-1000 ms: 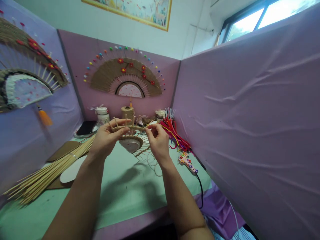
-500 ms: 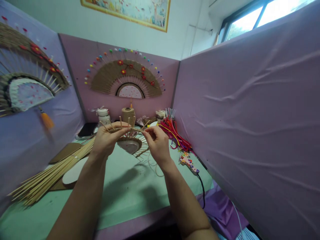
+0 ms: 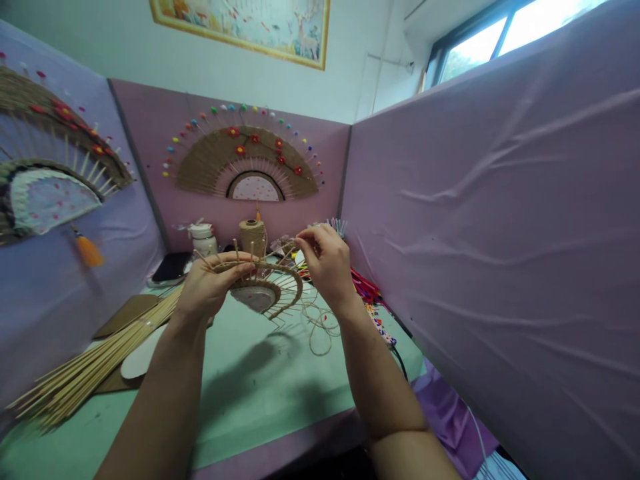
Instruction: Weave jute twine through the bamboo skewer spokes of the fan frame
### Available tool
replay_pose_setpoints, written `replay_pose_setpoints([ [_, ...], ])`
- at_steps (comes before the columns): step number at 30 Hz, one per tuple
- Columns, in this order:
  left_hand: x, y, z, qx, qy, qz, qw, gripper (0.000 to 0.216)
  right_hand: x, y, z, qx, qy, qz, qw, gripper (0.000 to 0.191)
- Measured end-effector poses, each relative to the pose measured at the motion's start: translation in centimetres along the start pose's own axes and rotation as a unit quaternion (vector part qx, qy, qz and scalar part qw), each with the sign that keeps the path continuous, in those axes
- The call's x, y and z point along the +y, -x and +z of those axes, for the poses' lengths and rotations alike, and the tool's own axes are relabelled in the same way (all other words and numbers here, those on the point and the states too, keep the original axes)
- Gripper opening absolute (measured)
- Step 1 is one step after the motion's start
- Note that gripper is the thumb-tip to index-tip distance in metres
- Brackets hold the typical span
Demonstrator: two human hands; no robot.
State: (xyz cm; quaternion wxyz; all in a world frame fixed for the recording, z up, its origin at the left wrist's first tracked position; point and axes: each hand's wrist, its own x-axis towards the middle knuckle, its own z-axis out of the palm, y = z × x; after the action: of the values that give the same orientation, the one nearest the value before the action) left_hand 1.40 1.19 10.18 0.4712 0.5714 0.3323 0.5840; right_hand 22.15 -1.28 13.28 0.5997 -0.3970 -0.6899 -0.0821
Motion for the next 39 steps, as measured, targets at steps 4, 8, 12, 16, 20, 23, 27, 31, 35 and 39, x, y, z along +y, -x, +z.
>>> replay_pose_setpoints([
  [4,0.0,-0.1,-0.1,0.002,0.01,-0.006,1.0,0.035,0.4,-0.6,0.4,-0.011,0.002,0.008,1.0,0.009],
  [8,-0.2,-0.2,-0.1,0.019,0.021,0.003,1.0,0.036,0.3,0.5,0.7,-0.032,0.022,0.043,0.998,0.011],
  [12,-0.2,-0.3,0.0,0.045,0.053,0.009,0.998,0.043,-0.2,2.9,1.6,-0.008,0.015,0.065,0.998,0.011],
  [16,-0.2,-0.2,-0.1,0.035,0.065,0.006,0.997,0.049,0.0,4.9,3.0,-0.013,-0.038,0.123,0.992,0.013],
  [20,-0.4,-0.3,-0.4,0.036,0.054,0.013,0.998,0.044,0.5,5.9,4.2,-0.021,-0.103,0.191,0.976,0.018],
  [23,-0.5,-0.4,-0.5,0.037,0.063,0.019,0.997,0.041,0.6,6.3,5.0,-0.011,-0.154,0.224,0.962,0.02],
  [27,-0.6,-0.8,-0.4,0.047,0.086,0.029,0.995,0.036,1.0,6.3,6.3,0.019,-0.229,0.262,0.937,0.02],
  [31,-0.8,-1.1,-0.1,0.081,0.117,0.045,0.989,0.034,1.6,5.6,7.3,0.078,-0.285,0.299,0.908,0.03],
  [35,-1.1,-1.2,0.1,0.088,0.134,0.057,0.985,0.032,1.6,4.7,7.1,0.069,-0.292,0.287,0.91,0.036],
  [39,-1.7,-1.4,0.0,0.056,0.171,0.06,0.982,0.032,1.3,4.1,6.3,0.063,-0.231,0.255,0.937,0.03],
])
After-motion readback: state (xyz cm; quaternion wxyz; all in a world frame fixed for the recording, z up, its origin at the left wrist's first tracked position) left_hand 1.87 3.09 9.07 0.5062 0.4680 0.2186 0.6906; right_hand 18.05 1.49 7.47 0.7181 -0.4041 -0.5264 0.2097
